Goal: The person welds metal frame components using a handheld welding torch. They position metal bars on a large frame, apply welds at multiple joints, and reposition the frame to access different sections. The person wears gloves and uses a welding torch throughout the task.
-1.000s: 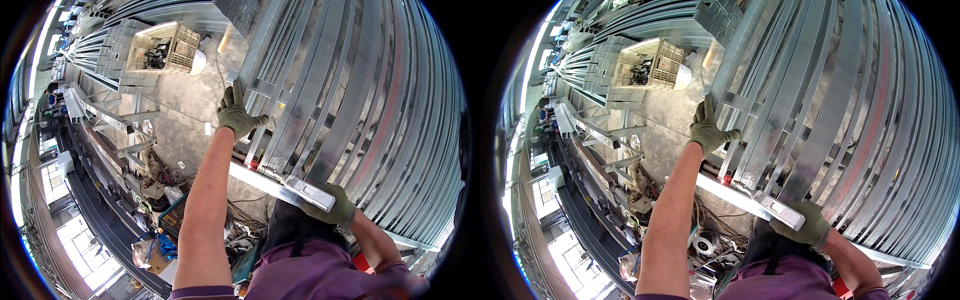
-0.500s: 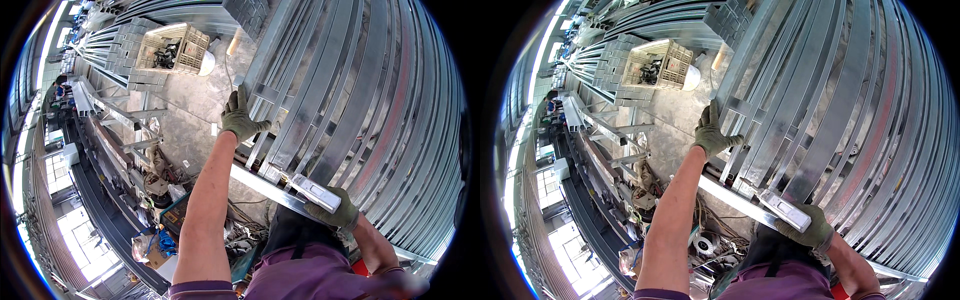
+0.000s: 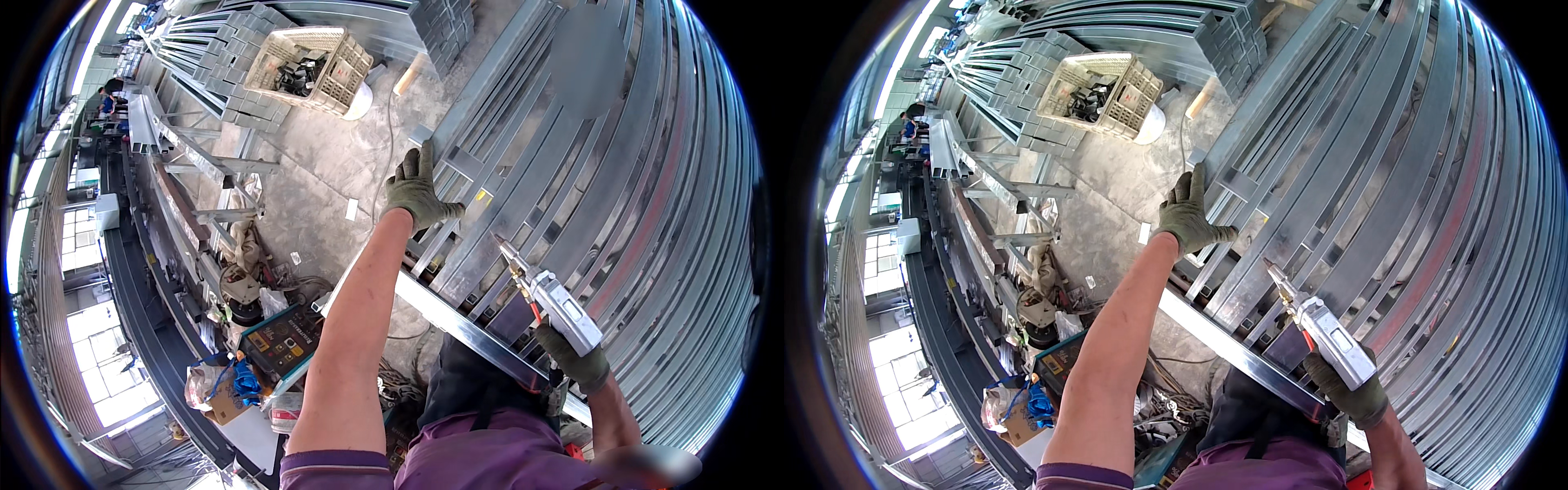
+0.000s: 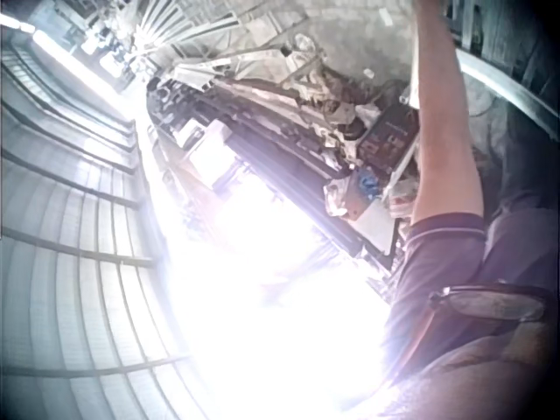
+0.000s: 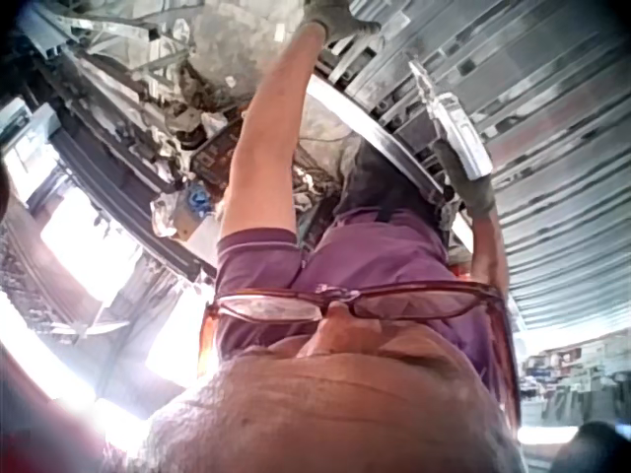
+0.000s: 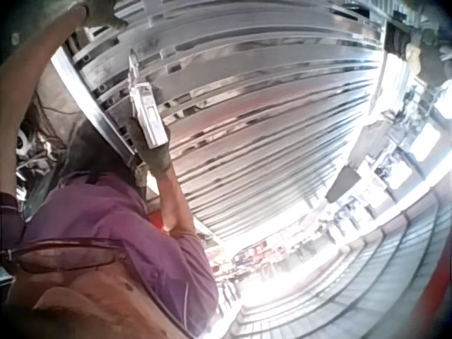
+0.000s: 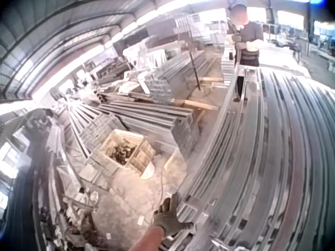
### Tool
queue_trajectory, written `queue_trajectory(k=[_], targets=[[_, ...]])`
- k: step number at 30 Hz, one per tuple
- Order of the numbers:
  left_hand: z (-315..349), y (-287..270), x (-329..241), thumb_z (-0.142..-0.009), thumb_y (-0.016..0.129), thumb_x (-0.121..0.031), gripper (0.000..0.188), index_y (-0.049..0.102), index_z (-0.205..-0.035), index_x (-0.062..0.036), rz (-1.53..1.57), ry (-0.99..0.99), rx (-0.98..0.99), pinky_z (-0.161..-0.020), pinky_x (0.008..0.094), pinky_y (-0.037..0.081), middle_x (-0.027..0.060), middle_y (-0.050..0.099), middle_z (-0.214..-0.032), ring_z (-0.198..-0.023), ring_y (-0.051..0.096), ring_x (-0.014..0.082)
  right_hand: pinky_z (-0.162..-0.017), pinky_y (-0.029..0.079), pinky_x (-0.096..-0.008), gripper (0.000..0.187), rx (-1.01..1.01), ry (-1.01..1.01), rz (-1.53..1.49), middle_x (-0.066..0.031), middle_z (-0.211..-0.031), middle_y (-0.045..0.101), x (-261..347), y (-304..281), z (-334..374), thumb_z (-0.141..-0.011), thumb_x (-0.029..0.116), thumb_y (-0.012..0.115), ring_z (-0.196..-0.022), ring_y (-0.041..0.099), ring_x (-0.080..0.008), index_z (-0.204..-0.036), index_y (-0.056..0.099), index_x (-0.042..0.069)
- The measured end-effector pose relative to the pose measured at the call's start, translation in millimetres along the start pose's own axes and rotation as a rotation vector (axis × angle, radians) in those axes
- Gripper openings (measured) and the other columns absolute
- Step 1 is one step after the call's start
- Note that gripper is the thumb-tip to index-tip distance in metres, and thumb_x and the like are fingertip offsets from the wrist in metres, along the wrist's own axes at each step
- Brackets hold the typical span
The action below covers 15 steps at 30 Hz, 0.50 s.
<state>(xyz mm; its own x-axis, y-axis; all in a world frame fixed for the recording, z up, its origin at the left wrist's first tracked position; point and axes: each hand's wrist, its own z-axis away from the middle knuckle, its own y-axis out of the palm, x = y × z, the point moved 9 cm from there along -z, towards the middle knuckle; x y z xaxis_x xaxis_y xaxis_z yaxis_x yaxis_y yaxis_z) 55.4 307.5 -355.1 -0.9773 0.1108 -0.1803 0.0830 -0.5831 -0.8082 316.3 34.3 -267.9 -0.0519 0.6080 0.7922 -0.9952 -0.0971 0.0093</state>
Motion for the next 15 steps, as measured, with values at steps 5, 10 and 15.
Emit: queue_trajectory(k=[5,10,15], targets=[[1.4,-2.7,5.7,-0.072,0.091,-0.067,0.149,-0.005,-0.175,-0.0169,0.098,0.034,-0.042,-0.132,0.0543,0.021,0.0235,0.017,-0.177,-0.164,0.019,0.0417,-0.062,0.05,-0.0286,0.019,-0.058,-0.137,-0.002,0.0006,-0.085,0.07,28.9,9.9,1.7,-0.1,0.012,0.079,-0.073,0.062,-0.0077,-0.115,0.073,0.001],[63.0,-7.5,-12.1,-0.091,0.082,-0.049,0.099,0.033,-0.163,-0.0016,0.297,0.187,-0.445,-0.131,0.049,0.03,0.0278,0.033,-0.167,-0.158,0.031,0.0416,-0.072,0.051,-0.0274,0.015,-0.211,-0.233,0.066,0.0021,-0.094,0.069,82.5,13.2,-2.4,-0.101,0.011,0.077,-0.085,0.063,-0.0083,-0.112,0.073,0.001],[232.0,74.4,-105.8,-0.098,0.081,-0.032,0.077,0.045,-0.161,-0.009,1.116,0.712,0.505,-0.113,0.04,0.048,0.0159,0.058,-0.154,-0.139,0.058,0.0264,-0.069,0.047,-0.0266,0.013,-0.308,-0.325,-0.032,0.0013,-0.087,0.067,172.7,28.0,-17.7,-0.102,0.011,0.074,-0.077,0.06,-0.0075,-0.11,0.072,0.002]])
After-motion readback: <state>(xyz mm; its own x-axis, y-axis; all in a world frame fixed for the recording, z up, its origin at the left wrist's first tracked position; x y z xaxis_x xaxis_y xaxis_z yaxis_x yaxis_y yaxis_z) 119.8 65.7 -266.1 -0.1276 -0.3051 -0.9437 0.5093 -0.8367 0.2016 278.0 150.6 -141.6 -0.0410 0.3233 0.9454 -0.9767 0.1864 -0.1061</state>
